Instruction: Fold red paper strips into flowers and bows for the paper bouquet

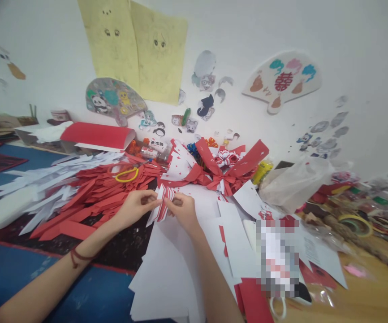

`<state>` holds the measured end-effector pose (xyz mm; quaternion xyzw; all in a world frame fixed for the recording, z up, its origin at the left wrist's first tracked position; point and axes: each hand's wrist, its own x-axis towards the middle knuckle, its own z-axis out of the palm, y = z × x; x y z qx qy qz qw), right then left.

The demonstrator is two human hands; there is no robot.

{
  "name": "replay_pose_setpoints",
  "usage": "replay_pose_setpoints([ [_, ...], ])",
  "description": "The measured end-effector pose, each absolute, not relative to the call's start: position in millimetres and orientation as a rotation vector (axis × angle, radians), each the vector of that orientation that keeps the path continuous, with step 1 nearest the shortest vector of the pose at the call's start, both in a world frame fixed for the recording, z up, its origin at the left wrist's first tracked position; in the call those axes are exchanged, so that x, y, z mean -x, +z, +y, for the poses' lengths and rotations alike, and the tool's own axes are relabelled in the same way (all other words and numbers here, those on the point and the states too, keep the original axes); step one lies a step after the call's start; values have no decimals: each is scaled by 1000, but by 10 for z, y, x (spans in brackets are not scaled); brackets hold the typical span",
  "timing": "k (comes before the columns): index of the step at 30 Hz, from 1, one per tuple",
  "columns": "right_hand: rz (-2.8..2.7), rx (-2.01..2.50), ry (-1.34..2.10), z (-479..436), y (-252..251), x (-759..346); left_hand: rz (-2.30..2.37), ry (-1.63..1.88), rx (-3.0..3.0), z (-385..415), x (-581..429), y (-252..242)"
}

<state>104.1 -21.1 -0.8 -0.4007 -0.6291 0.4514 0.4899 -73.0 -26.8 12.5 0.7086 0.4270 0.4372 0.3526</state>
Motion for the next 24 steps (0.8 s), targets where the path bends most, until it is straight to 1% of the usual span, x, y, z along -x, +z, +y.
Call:
replay_pose_setpoints([
  [11,-1540,930,1165,-223,18,-1046,1123,1105,-1966,-292,771,148],
  [24,-1601,1027,1062,-226,-51,-1028,1182,1011,-2053,-281,784,101],
])
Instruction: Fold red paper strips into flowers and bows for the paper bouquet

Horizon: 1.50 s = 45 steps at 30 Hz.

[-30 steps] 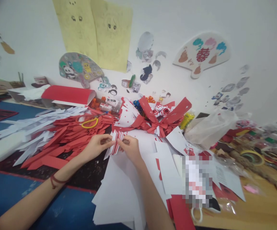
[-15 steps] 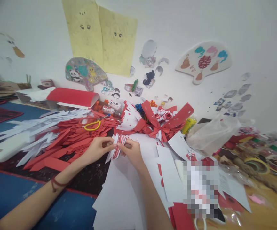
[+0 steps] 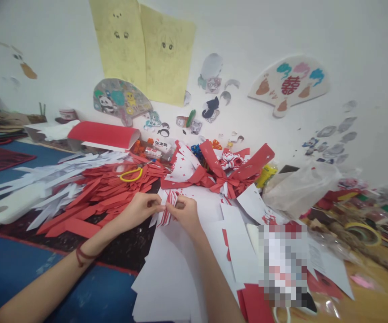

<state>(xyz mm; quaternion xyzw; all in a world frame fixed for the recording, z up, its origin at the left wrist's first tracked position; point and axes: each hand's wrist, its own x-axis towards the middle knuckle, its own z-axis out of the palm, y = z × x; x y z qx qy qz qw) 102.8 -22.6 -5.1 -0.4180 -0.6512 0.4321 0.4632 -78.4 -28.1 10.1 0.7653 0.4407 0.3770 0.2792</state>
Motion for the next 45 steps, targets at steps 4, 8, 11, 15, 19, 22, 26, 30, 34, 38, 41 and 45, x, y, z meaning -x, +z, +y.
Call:
replay_pose_setpoints([
  [4,-1590,1056,1020,-216,-57,-1020,1177,981,-2031,-276,770,70],
  [8,-1565,1025,1046,-205,-38,-1031,1170,968,-2095,-298,750,100],
  [11,-1519,1004,1066,-203,-14,-1055,1285,921,-2245,-286,804,165],
  [15,-1488,1018,1048,-208,0,-1076,2072,842,-2314,-205,1114,243],
  [19,-1510,1035,1058,-221,-3,-1064,2452,613,-2228,-147,1586,294],
  [22,-1517,1039,1067,-233,0,-1051,2198,441,-2258,-146,1823,315],
  [26,-1524,1046,1071,-242,4,-1042,2181,306,-2443,-171,1857,290],
  [30,-1531,1041,1085,-243,-6,-1021,2226,267,-2553,-206,1772,273],
  [34,-1547,1024,1107,-251,-17,-988,2187,313,-2561,-230,1778,297],
  [38,-1553,1008,1103,-256,-17,-976,2143,228,-2524,-234,1815,268],
  [41,-1553,1013,1094,-258,-12,-981,2141,181,-2503,-244,1821,245],
  [45,-1551,1012,1097,-263,-3,-977,2147,260,-2494,-268,1803,303],
])
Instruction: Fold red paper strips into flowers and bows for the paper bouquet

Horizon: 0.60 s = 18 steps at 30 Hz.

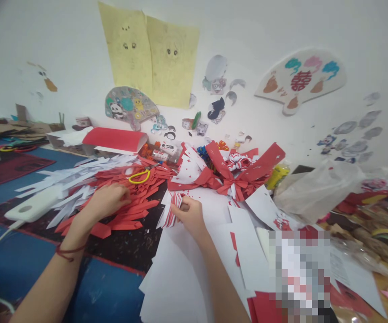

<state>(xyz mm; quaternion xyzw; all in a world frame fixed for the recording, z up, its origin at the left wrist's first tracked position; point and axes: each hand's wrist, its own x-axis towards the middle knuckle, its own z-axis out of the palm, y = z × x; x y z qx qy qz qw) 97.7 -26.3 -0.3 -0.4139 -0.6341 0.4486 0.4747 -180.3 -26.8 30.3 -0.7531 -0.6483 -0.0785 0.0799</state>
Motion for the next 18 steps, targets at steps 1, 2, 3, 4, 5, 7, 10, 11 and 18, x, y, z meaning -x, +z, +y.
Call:
replay_pose_setpoints([
  [1,-1546,1012,1102,-264,0,-973,-1950,-286,2218,-270,1785,328],
  [2,-1540,1013,1103,-265,3,-967,-1972,-358,2170,-269,1756,351],
  [3,-1533,1013,1101,-267,5,-961,-1999,-455,2121,-266,1713,370],
  [4,-1525,1012,1096,-269,8,-954,-2025,-578,2089,-261,1656,381],
  [5,-1519,1010,1090,-272,10,-947,-2037,-728,2087,-257,1583,384],
  [7,-1505,1003,1080,-280,15,-937,-1943,-1092,2233,-256,1404,363],
  [10,-1492,978,1093,-299,29,-931,-1798,-1509,2413,-289,1116,296],
  [11,-1492,966,1099,-306,35,-931,-1770,-1587,2456,-308,1034,274],
  [18,-1520,907,1113,-333,49,-906,-1682,-1748,2514,-421,788,218],
])
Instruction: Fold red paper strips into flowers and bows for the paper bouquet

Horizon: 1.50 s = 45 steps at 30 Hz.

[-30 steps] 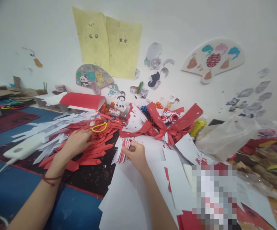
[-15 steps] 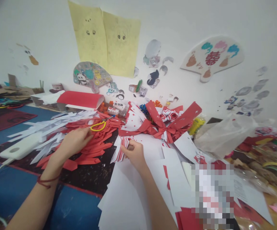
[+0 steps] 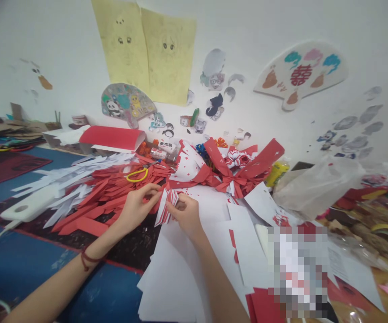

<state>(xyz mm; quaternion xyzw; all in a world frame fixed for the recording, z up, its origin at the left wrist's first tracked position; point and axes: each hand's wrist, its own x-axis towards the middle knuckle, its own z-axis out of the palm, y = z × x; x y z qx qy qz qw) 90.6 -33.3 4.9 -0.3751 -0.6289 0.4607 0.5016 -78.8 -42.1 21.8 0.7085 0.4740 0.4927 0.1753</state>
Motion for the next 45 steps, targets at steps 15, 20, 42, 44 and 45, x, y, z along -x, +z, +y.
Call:
replay_pose_setpoints([
  [15,-1455,1013,929,-325,0,-888,1262,1469,-1884,-488,627,124],
  [20,-1525,1029,777,-322,-27,-873,1298,1514,-1863,-479,615,81],
  [42,-1644,1071,424,-410,17,-788,1766,1491,-2200,-460,555,-140],
  [44,-1652,1070,423,-411,13,-780,1798,1508,-2199,-450,553,-129],
  [45,-1653,1072,426,-411,11,-777,1807,1518,-2201,-445,553,-127],
])
